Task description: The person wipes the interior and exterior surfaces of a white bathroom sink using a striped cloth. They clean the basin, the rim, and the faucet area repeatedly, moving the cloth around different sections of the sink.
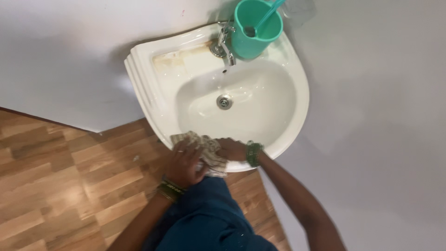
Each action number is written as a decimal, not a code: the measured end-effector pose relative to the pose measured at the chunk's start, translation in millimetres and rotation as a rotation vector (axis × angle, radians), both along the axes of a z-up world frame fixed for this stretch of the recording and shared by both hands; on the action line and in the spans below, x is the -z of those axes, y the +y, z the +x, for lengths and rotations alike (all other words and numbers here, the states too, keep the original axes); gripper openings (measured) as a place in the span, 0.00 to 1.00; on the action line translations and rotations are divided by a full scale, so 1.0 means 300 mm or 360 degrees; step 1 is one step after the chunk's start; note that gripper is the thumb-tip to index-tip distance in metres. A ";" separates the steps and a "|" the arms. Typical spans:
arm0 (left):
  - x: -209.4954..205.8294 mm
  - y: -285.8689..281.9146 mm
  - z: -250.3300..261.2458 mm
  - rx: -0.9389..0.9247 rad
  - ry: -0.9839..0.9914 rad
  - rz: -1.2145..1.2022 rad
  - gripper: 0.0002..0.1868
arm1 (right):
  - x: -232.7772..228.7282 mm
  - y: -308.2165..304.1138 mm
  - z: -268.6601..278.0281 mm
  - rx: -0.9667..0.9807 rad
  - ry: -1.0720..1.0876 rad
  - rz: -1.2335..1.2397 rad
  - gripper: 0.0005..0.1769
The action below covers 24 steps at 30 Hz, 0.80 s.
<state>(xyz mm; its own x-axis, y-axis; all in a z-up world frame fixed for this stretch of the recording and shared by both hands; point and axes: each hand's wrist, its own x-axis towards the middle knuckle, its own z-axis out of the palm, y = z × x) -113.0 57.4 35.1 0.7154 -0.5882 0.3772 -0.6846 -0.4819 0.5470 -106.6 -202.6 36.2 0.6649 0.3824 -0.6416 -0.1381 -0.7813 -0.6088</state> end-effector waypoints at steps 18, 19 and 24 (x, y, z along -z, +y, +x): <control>0.052 0.087 0.215 -0.0505 0.0023 -0.0071 0.35 | 0.170 0.426 0.190 0.0760 -0.1037 0.0022 0.39; 0.035 0.092 0.210 -0.0528 0.0093 -0.0052 0.34 | 0.112 0.418 0.182 0.0833 -0.0945 0.0175 0.42; -0.077 0.140 0.231 -0.0725 0.0545 -0.0468 0.25 | -0.101 0.345 0.214 0.1175 -0.0711 0.0370 0.37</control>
<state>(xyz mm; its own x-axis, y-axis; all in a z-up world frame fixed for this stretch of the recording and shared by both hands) -43.9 99.4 58.1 0.9778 -0.1033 0.1821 -0.2093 -0.4796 0.8522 -42.6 -99.1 66.4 0.9625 -0.1541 -0.2234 -0.2692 -0.4370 -0.8582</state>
